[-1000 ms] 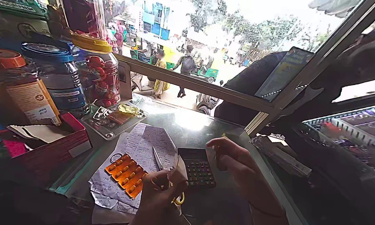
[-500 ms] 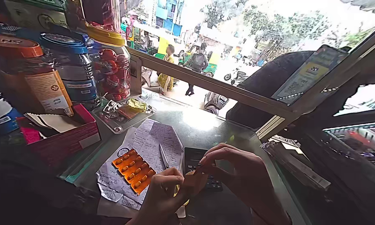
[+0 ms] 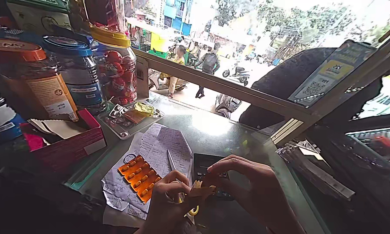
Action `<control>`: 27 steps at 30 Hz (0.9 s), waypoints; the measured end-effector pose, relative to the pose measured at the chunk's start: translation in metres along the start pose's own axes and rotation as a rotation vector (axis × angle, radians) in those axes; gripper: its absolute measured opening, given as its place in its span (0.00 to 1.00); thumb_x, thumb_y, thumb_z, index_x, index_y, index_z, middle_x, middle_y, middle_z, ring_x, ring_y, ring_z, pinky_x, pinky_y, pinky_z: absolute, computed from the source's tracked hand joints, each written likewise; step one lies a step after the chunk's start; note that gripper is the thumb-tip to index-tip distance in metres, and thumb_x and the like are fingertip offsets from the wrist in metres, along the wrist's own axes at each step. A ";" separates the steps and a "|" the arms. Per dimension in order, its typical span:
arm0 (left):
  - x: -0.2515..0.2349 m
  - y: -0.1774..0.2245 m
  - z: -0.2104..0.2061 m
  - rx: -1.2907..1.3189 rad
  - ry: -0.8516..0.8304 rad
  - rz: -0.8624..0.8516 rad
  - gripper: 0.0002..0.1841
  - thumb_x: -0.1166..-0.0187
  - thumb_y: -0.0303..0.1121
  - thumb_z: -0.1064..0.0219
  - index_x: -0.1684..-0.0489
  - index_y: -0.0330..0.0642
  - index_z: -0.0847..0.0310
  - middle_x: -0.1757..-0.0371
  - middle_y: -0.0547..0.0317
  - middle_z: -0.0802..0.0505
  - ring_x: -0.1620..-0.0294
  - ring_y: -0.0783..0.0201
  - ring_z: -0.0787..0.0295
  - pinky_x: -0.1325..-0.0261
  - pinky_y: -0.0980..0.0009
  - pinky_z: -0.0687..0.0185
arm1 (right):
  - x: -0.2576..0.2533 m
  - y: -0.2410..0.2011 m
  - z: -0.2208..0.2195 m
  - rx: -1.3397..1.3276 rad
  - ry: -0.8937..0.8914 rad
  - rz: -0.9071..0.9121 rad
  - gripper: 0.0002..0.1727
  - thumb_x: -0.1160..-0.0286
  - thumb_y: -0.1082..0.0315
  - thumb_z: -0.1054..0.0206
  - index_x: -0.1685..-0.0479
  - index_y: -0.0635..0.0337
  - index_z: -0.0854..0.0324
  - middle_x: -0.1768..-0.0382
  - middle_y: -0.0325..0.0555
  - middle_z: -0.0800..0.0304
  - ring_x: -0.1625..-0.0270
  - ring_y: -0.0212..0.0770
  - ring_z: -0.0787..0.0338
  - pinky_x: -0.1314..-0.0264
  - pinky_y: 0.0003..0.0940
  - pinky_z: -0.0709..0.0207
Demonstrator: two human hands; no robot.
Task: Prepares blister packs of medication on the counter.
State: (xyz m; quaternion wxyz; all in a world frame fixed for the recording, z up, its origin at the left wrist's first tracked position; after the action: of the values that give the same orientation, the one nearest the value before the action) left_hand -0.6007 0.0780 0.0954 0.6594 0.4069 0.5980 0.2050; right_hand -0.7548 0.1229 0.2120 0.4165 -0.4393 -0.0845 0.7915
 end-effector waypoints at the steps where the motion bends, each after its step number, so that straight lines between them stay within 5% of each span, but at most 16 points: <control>1: 0.000 0.000 0.000 -0.012 0.007 0.003 0.14 0.41 0.41 0.16 0.85 0.47 0.16 0.64 0.72 0.13 0.75 0.95 0.32 0.74 0.97 0.39 | 0.000 -0.001 0.000 0.010 0.001 0.003 0.07 0.26 0.65 0.27 0.55 0.56 0.09 0.57 0.34 0.05 0.50 0.21 0.07 0.43 0.15 0.14; 9: 0.001 0.004 0.001 -0.115 0.055 -0.069 0.14 0.39 0.43 0.17 0.82 0.46 0.14 0.65 0.70 0.12 0.76 0.94 0.32 0.75 0.97 0.40 | 0.002 0.006 -0.011 0.070 -0.051 -0.023 0.07 0.28 0.65 0.26 0.55 0.51 0.08 0.58 0.31 0.04 0.49 0.20 0.09 0.44 0.16 0.19; 13: 0.001 0.006 0.003 -0.091 0.085 -0.048 0.08 0.37 0.40 0.19 0.72 0.47 0.06 0.67 0.72 0.07 0.76 0.94 0.30 0.76 0.96 0.40 | 0.002 0.009 -0.013 0.078 -0.106 -0.034 0.06 0.28 0.64 0.27 0.56 0.48 0.09 0.56 0.29 0.04 0.47 0.20 0.10 0.41 0.20 0.21; 18: 0.004 0.004 0.005 -0.061 0.155 0.002 0.08 0.34 0.40 0.21 0.68 0.45 0.05 0.73 0.74 0.09 0.77 0.94 0.29 0.75 0.95 0.36 | 0.002 0.011 -0.019 0.037 -0.133 -0.037 0.07 0.29 0.65 0.26 0.56 0.54 0.09 0.57 0.32 0.03 0.48 0.18 0.09 0.42 0.15 0.20; 23: 0.004 0.007 0.007 -0.053 0.180 -0.045 0.09 0.31 0.39 0.23 0.67 0.44 0.05 0.68 0.74 0.07 0.74 0.95 0.27 0.72 0.96 0.35 | 0.002 0.007 -0.016 0.097 -0.101 -0.023 0.13 0.28 0.62 0.27 0.49 0.57 0.08 0.54 0.37 0.02 0.47 0.21 0.08 0.43 0.16 0.20; 27: 0.003 0.011 0.006 -0.017 0.155 -0.098 0.07 0.29 0.38 0.24 0.62 0.47 0.04 0.61 0.73 0.06 0.69 0.93 0.23 0.69 0.96 0.31 | 0.003 0.004 -0.021 0.067 -0.081 0.031 0.07 0.26 0.64 0.28 0.56 0.54 0.07 0.57 0.34 0.03 0.49 0.20 0.08 0.43 0.16 0.20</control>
State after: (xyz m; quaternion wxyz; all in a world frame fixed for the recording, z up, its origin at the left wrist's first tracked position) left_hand -0.5925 0.0849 0.1015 0.6239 0.3545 0.6645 0.2085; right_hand -0.7423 0.1177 0.1952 0.4150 -0.3939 -0.0681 0.8173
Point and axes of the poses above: each hand's wrist, its own x-axis away from the middle knuckle, its own z-axis out of the back of the hand, y = z × x, the point moved 6 cm from there along -x, towards the middle knuckle
